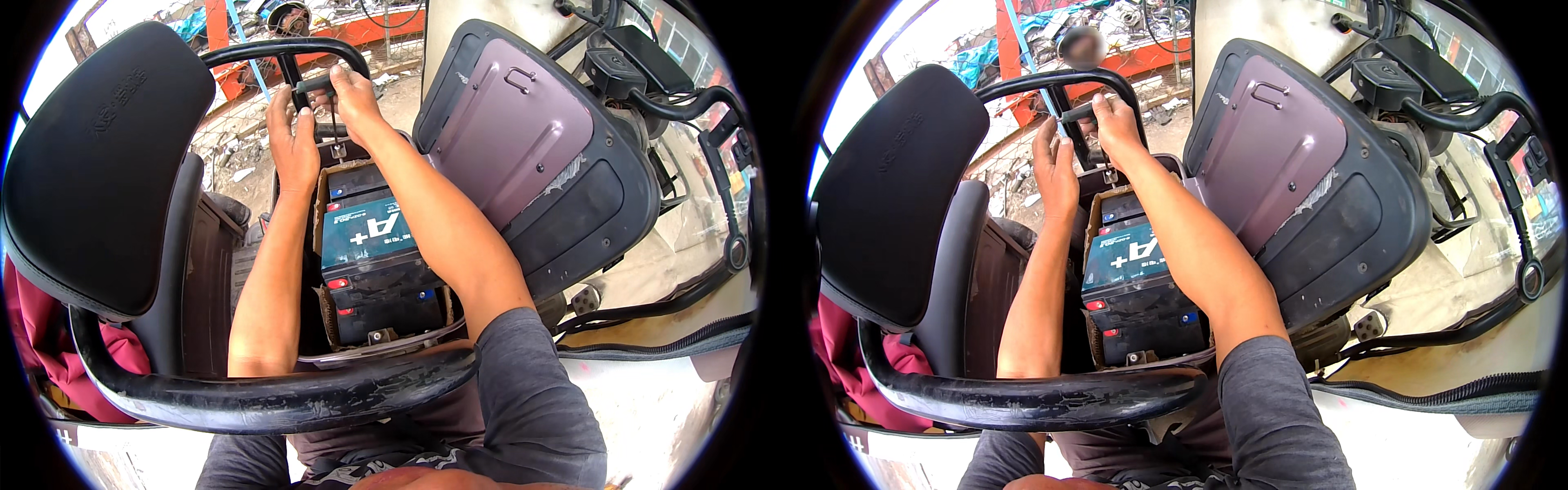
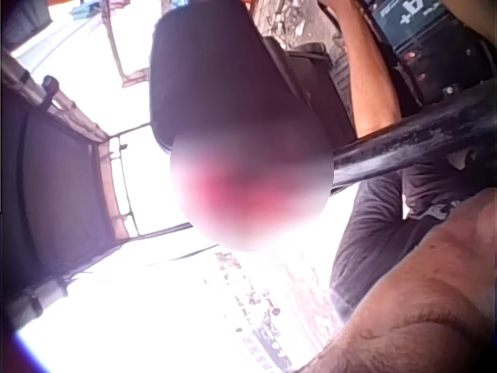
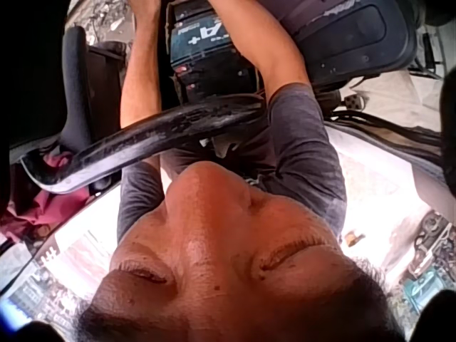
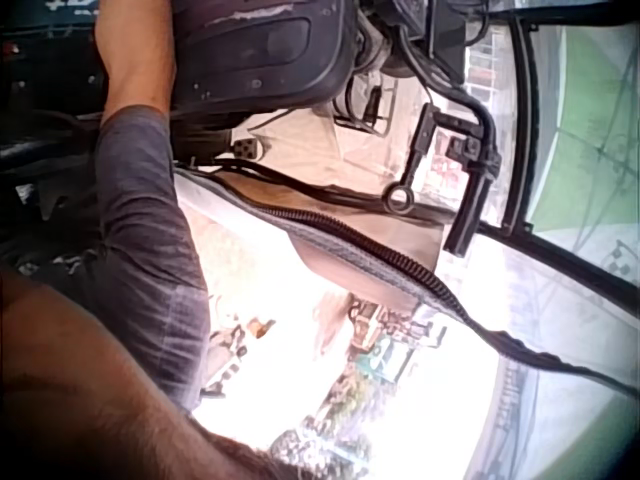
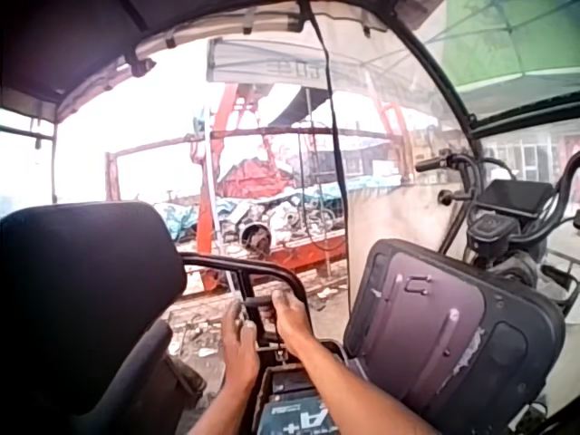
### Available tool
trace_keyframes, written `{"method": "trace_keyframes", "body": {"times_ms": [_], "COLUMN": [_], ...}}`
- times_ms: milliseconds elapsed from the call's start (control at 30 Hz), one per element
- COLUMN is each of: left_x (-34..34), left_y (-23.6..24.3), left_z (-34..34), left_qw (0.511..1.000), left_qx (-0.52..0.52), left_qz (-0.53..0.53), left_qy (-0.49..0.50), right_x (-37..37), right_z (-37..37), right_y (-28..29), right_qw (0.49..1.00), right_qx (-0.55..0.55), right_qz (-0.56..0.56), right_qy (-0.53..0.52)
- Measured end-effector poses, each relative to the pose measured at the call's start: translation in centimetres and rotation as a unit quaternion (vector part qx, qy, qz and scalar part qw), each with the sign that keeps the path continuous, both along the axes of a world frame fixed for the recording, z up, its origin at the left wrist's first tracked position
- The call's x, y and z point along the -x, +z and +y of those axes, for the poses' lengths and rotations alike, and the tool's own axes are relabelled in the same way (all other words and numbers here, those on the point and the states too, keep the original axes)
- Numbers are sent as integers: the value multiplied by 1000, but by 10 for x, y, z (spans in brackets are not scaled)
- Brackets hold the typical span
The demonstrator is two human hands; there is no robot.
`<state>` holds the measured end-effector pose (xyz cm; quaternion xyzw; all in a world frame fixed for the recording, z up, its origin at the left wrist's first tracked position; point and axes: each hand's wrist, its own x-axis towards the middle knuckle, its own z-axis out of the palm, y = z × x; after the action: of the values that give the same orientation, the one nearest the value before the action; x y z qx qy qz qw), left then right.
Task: The person sits in the driver's seat of a three-wheeled vehicle and uses a green-handled tool to tighten connections on a battery located between the seats. They then lift and reposition the battery within its compartment.
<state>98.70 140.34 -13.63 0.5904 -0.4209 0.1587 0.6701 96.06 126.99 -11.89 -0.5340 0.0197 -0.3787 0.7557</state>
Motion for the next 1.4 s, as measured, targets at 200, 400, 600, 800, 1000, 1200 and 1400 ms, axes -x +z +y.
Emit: {"method": "trace_keyframes", "body": {"times_ms": [200, 400, 600, 800, 1000, 1200, 1400], "left_x": [12, 19, 17, 13, 8, 16, 23], "left_y": [1, 4, 2, 2, -4, -1, 5], "left_z": [0, 0, -2, 0, -2, -3, 2], "left_qw": [999, 997, 996, 996, 997, 998, 997], "left_qx": [14, -12, -14, -15, 3, -11, -33], "left_qz": [-31, -58, -73, -78, 52, 33, 29], "left_qy": [-2, -44, -54, 32, -54, -60, -61], "right_x": [8, -6, -5, -4, 0, -4, 0], "right_z": [14, 2, 3, 3, 4, 11, 15], "right_y": [9, -4, -12, -14, -10, -2, 2], "right_qw": [982, 993, 985, 996, 997, 997, 987], "right_qx": [60, 90, 172, 82, 26, 39, 101], "right_qz": [27, -28, -14, 8, 25, -3, -12], "right_qy": [-179, -70, -9, 34, 63, -67, -124]}}
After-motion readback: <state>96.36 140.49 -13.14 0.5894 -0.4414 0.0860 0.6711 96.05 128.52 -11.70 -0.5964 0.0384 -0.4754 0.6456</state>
